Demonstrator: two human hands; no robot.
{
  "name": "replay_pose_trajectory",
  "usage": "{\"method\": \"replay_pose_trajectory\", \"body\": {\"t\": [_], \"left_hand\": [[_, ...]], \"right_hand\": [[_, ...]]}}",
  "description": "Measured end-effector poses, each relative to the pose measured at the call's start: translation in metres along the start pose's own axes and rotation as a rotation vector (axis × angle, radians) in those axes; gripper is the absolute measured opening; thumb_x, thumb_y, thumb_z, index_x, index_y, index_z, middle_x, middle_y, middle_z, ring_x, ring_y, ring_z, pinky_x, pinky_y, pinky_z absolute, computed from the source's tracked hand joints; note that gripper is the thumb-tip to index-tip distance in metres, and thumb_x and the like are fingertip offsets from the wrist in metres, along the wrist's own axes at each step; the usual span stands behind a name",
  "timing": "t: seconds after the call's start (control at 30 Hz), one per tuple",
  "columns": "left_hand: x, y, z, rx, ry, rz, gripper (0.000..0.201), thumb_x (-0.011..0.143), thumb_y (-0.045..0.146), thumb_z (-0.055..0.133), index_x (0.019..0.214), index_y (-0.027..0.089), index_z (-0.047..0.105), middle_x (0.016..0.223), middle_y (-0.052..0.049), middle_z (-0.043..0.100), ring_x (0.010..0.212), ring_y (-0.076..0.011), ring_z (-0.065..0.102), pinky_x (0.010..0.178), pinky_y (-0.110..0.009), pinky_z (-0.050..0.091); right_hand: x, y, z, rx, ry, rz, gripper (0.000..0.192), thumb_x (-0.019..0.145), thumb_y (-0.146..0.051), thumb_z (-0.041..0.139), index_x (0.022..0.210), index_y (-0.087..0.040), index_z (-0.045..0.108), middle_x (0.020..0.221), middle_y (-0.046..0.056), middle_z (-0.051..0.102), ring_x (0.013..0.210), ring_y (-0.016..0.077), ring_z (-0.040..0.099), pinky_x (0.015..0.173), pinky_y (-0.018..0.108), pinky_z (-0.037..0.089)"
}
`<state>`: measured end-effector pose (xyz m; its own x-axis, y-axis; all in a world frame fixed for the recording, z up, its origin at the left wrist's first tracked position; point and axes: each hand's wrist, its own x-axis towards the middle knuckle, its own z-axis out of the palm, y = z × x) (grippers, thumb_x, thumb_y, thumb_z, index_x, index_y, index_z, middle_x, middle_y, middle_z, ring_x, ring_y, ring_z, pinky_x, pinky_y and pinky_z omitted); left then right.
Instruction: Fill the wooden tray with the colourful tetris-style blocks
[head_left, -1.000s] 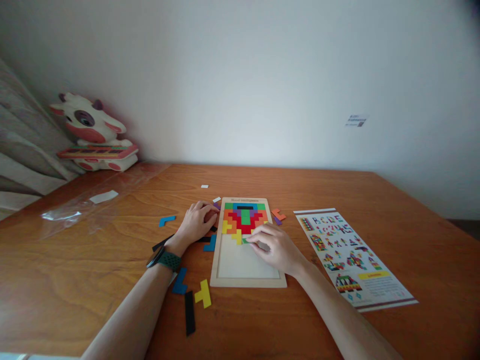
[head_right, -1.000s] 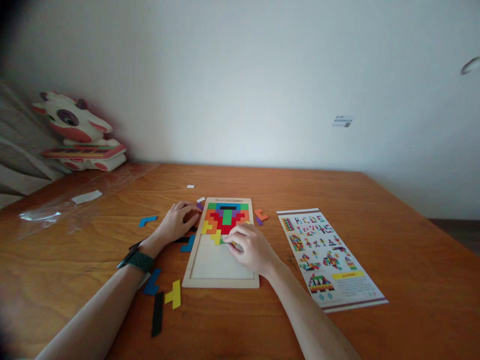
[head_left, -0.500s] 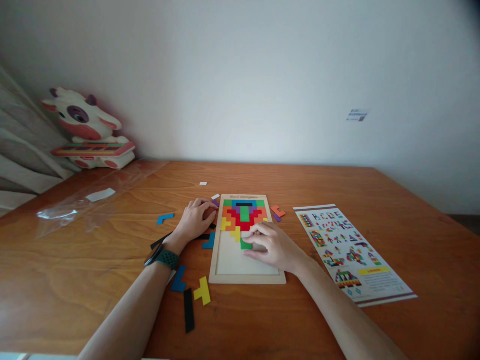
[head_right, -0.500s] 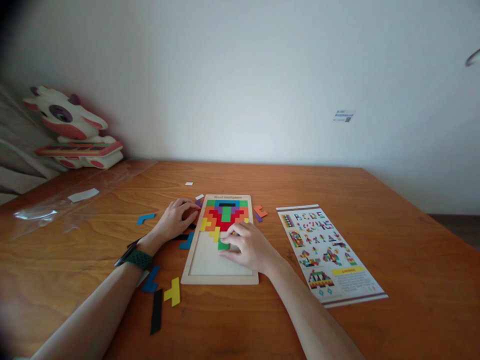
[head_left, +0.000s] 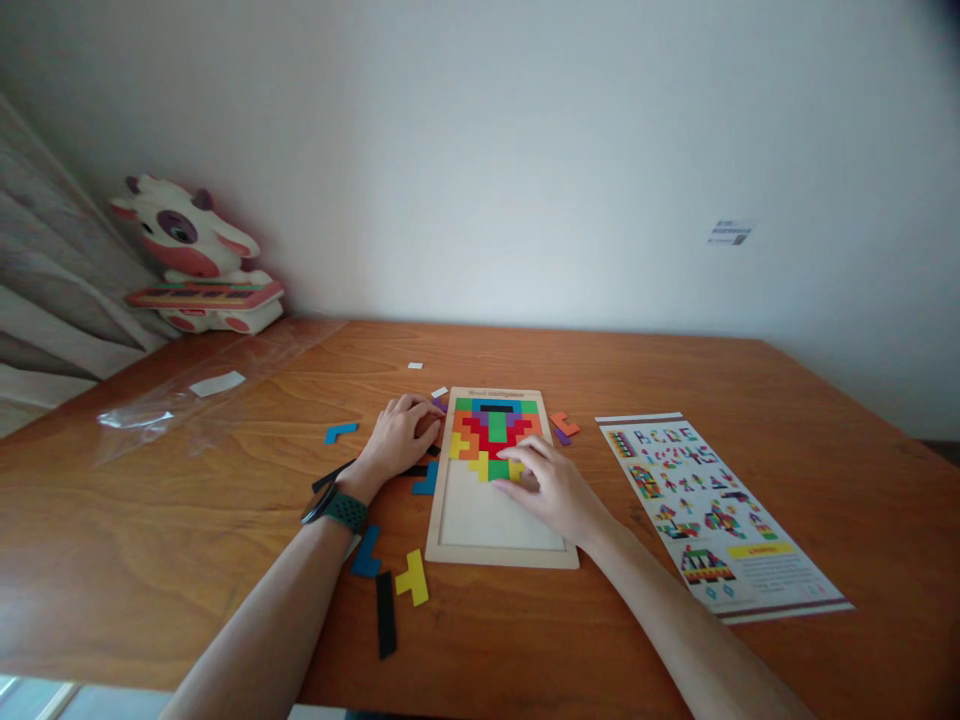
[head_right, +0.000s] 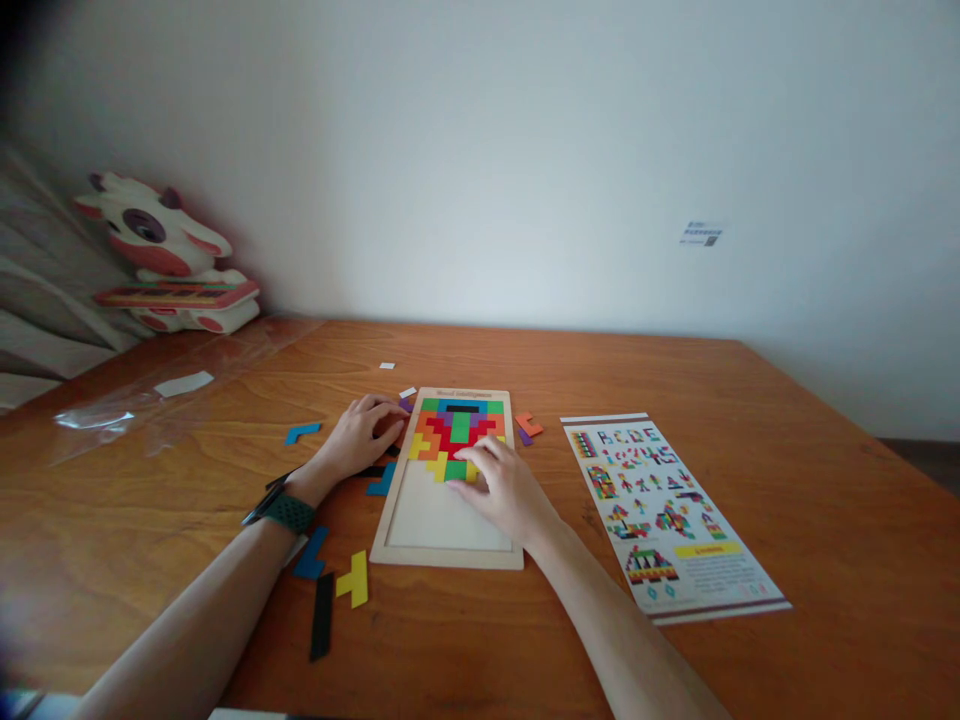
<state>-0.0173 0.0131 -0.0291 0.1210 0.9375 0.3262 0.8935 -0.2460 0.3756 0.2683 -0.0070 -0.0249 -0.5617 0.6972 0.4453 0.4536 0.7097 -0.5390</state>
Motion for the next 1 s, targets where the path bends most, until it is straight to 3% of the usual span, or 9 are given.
{"method": "replay_pose_trajectory", "body": {"t": [0.23,0.4,0.53,0.7,0.83,1.0], "left_hand": [[-0.001,0.001,-0.001,0.000,0.006,0.008,0.023,0.092,0.032,0.053,0.106,0.026,0.071,0.113,-0.006,0.064,0.107,-0.0265,0.058,0.102,-0.047,0.045],[-0.001,0.000,0.000,0.011,0.016,0.023,0.022,0.092,0.031,0.055,0.106,0.026,0.071,0.113,-0.006,0.064,0.107,-0.0256,0.058,0.102,-0.046,0.045],[-0.001,-0.001,0.000,0.018,0.011,0.029,0.022,0.092,0.030,0.055,0.107,0.025,0.070,0.114,-0.007,0.063,0.107,-0.0257,0.058,0.100,-0.046,0.047],[-0.001,0.000,0.000,0.018,0.008,0.027,0.022,0.092,0.030,0.055,0.107,0.025,0.070,0.115,-0.007,0.063,0.108,-0.0261,0.058,0.101,-0.047,0.046],[-0.001,0.001,-0.001,0.013,0.011,0.026,0.022,0.092,0.030,0.054,0.107,0.025,0.070,0.113,-0.007,0.064,0.107,-0.0268,0.058,0.100,-0.048,0.046],[0.000,0.003,-0.002,-0.002,0.022,0.080,0.022,0.094,0.031,0.051,0.105,0.023,0.069,0.113,-0.008,0.064,0.105,-0.0261,0.060,0.098,-0.046,0.048]], "right_hand": [[0.001,0.006,-0.010,-0.102,0.030,-0.024,0.039,0.083,-0.038,0.078,0.117,-0.024,0.065,0.106,0.008,0.063,0.102,0.0259,0.062,0.092,0.046,0.053],[0.001,-0.002,-0.007,-0.203,-0.013,-0.125,0.024,0.095,-0.027,0.064,0.118,-0.026,0.070,0.103,0.009,0.062,0.096,0.0237,0.060,0.089,0.044,0.052],[0.001,-0.014,0.001,-0.245,-0.084,-0.212,0.025,0.097,-0.021,0.060,0.117,-0.030,0.073,0.101,0.008,0.063,0.093,0.0225,0.061,0.084,0.041,0.051],[0.001,-0.018,0.001,-0.220,-0.087,-0.172,0.024,0.098,-0.023,0.058,0.114,-0.029,0.075,0.102,0.008,0.062,0.091,0.0215,0.060,0.084,0.041,0.050],[0.003,-0.007,-0.008,-0.197,0.036,-0.082,0.022,0.098,-0.026,0.056,0.112,-0.025,0.072,0.102,0.009,0.064,0.094,0.0235,0.062,0.087,0.043,0.051],[0.001,0.030,-0.026,-0.318,0.266,0.143,0.021,0.097,-0.025,0.052,0.106,-0.021,0.070,0.102,0.011,0.067,0.095,0.0272,0.064,0.085,0.044,0.053]]}}
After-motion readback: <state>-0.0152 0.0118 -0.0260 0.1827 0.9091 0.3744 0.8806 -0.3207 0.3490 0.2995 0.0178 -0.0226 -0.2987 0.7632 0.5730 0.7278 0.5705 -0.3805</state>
